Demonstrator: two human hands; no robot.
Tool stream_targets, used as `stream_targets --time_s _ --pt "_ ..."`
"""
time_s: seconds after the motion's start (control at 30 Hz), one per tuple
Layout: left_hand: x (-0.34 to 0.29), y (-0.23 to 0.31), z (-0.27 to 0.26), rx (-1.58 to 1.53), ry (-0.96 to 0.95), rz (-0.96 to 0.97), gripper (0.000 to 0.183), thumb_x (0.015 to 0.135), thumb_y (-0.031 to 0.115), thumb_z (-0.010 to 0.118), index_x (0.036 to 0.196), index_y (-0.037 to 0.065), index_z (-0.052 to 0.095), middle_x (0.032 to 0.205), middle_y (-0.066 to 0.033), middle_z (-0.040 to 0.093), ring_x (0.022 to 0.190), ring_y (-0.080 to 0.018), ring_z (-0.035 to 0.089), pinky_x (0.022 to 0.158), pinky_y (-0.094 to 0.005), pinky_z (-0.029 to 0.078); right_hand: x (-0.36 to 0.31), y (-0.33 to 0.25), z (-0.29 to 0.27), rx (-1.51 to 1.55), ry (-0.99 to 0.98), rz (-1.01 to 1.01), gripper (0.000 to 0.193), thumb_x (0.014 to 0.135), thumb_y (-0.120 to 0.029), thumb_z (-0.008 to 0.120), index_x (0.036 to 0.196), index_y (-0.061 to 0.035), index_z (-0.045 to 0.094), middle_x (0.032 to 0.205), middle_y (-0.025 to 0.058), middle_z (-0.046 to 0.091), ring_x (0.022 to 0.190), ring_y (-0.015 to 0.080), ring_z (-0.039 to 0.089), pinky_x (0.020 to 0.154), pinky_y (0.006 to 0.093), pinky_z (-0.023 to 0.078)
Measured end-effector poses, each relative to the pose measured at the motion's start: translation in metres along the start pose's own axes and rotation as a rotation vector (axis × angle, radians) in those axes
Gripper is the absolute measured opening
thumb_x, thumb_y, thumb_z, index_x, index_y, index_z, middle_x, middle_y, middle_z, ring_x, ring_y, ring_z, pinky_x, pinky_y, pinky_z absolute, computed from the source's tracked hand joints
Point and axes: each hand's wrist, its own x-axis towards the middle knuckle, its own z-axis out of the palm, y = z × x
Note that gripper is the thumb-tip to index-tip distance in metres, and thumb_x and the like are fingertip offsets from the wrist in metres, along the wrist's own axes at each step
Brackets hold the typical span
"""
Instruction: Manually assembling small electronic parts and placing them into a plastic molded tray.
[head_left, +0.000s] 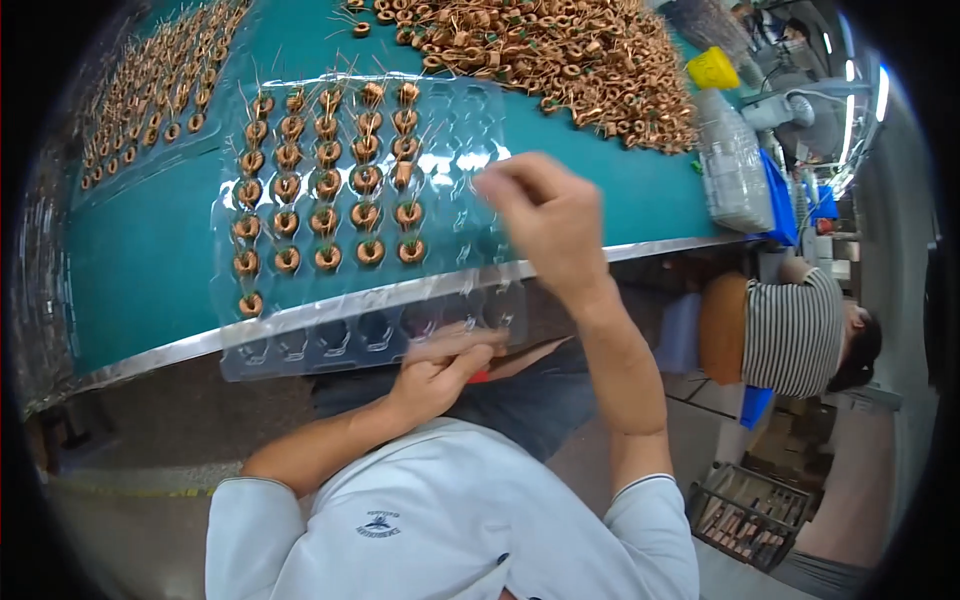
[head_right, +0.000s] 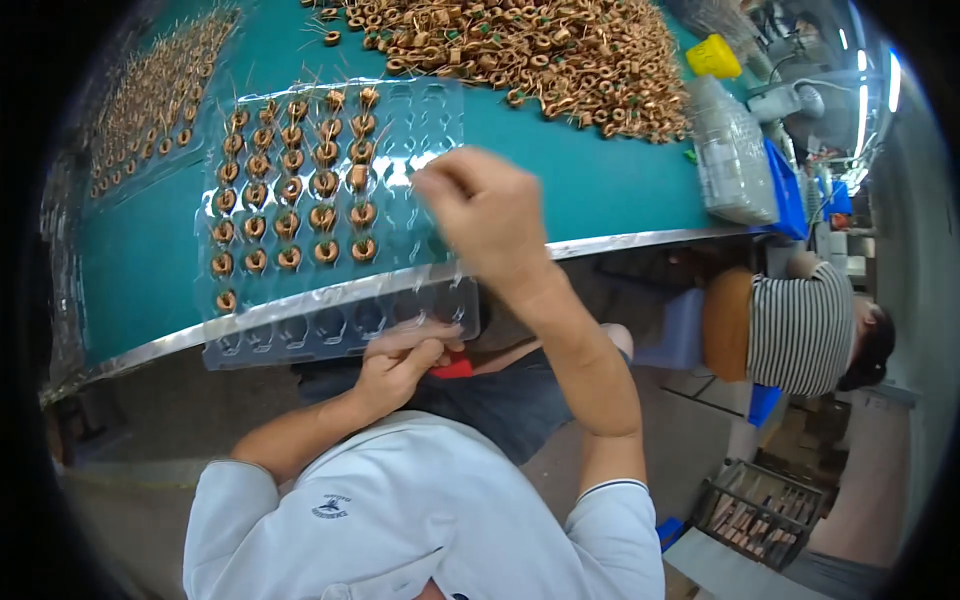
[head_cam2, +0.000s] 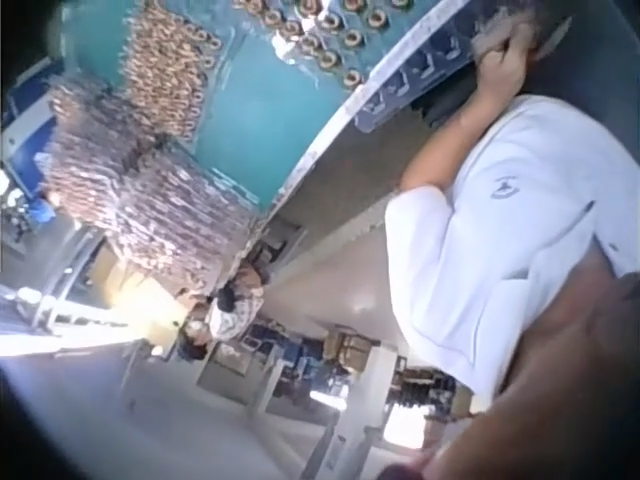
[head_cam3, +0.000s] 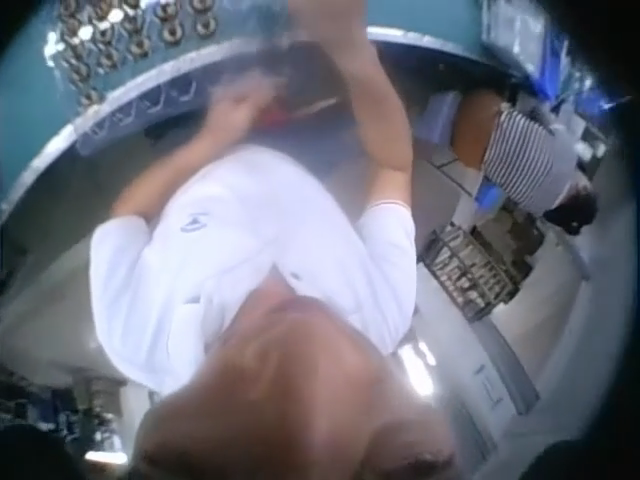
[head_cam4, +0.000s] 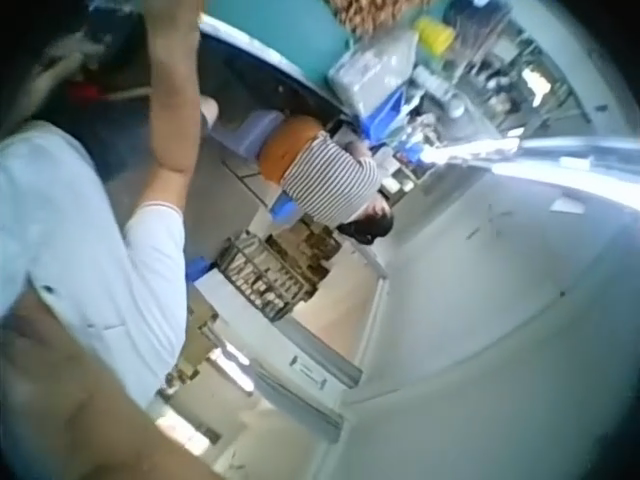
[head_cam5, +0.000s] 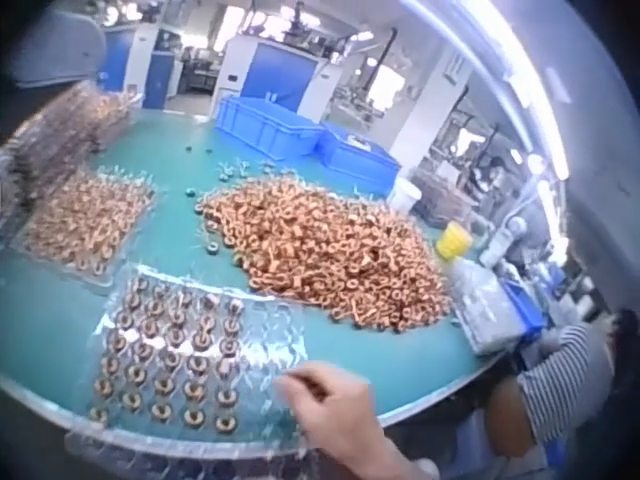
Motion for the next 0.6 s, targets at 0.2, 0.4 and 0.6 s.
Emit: stream_targets --time_s 0.2,0.4,0.6 --pt "0.01 -0.003 0.006 -0.033 -0.053 0.047 0.021 0.094 0.011 0.062 0.108 -0.003 0.069 0.089 -0.0123 0.071 0.077 -0.0189 0.064 0.066 -0.03 0.051 0.058 0.117 -0.071 -0.547 0.382 0.173 0.045 0.074 -0.025 0.083 0.106 -0.0019 0.063 0.087 0.0097 0.063 0.079 0.0241 0.062 0.072 0.037 0.051" --pt "0.011 -0.005 0.007 0.004 -0.068 0.03 0.023 0.094 0.014 0.063 0.11 -0.002 0.069 0.088 -0.0108 0.07 0.079 -0.0191 0.064 0.07 -0.0306 0.051 0.067 0.15 -0.083 -0.777 0.429 -0.014 0.031 0.078 -0.023 0.079 0.094 -0.0028 0.062 0.084 0.0115 0.065 0.075 0.0259 0.063 0.068 0.0379 0.051" --pt "0.013 -0.009 0.014 0.024 -0.136 -0.054 0.024 0.095 0.014 0.062 0.113 -0.002 0.067 0.092 -0.0095 0.068 0.081 -0.0152 0.063 0.071 -0.0266 0.05 0.031 0.151 -0.122 -0.512 0.473 0.007 0.012 0.085 -0.007 0.063 0.095 -0.0011 0.064 0.086 0.0152 0.067 0.076 0.0305 0.066 0.068 0.0388 0.052"
